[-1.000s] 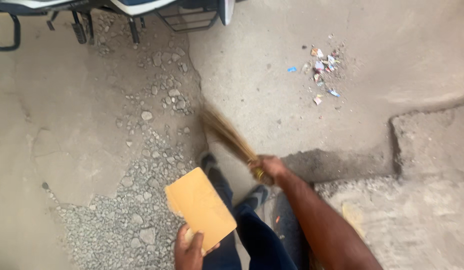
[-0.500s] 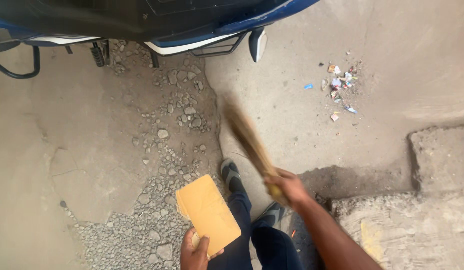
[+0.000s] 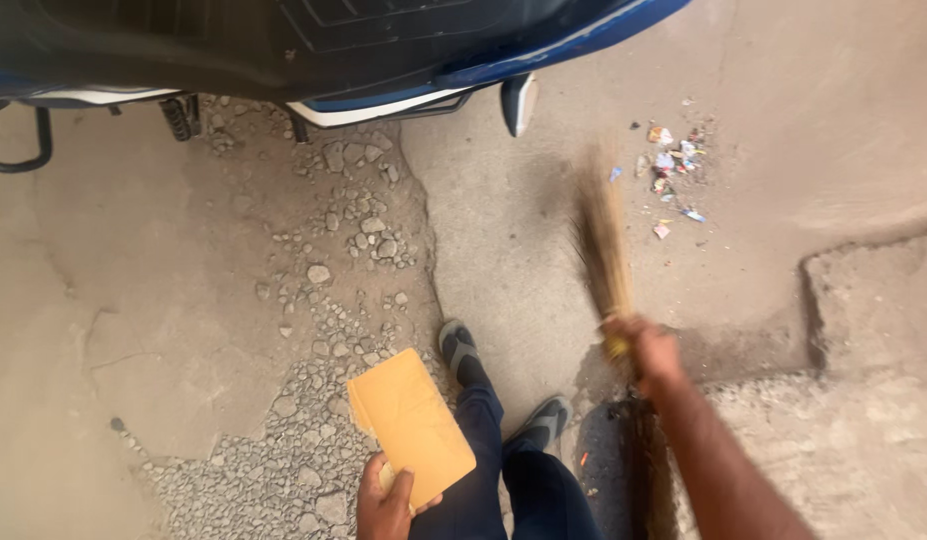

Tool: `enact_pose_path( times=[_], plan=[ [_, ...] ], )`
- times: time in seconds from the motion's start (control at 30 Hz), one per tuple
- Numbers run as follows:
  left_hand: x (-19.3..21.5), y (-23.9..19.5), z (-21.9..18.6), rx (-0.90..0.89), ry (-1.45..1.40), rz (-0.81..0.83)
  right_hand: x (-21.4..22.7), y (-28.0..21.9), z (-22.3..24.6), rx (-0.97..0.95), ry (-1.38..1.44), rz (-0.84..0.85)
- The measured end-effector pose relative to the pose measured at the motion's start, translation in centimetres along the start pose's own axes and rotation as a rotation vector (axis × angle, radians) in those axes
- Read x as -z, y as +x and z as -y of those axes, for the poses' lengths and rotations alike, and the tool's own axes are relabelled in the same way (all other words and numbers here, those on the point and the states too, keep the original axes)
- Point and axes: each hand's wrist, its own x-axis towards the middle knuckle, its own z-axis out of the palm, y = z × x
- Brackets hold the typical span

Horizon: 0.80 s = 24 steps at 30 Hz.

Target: The person sweeps a concrete floor using a traditional broom and a yellow dustpan. They gather scattered debris into a pile and move it toward a motorcycle parked nearby. The person continues sweeping different sections of the floor, including areas with yellow painted lines and gravel patches.

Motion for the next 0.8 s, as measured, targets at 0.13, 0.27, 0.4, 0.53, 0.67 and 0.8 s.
enact_pose_path(
  times=[0.13,0.27,0.4,0.53,0.67,0.8],
  plan=[
    [-2.0,-0.2,-1.1,-0.017,0.033,0.092,-4.0,-3.3,-3.9,-0.196,-0.092,0.142],
    [-2.2,-0.6,-2.4,-0.066,0.074,0.118,-2.3,1.6,-4.0,-0.161,-0.222,0.165],
    [-0.9,-0.6,-3.3,-0.069,0.14,0.078,6.6,6.9,-2.0,-0.146,-0.038,-0.099],
    [-1.7,-0.3,-3.0,-0.075,0.192,0.111,11.3,3.8,-3.4,-0.042,-0.252,-0.146],
    [-3.3,-0.5,-2.2,-0.087,0.212,0.186,11.7,-3.4,-8.8,-0.089,-0.19,-0.022],
    [-4.2,-1.2,-1.6,-0.107,0.284,0.235,13.1,-3.6,-10.8,-0.291,-0.323,0.068]
  ],
)
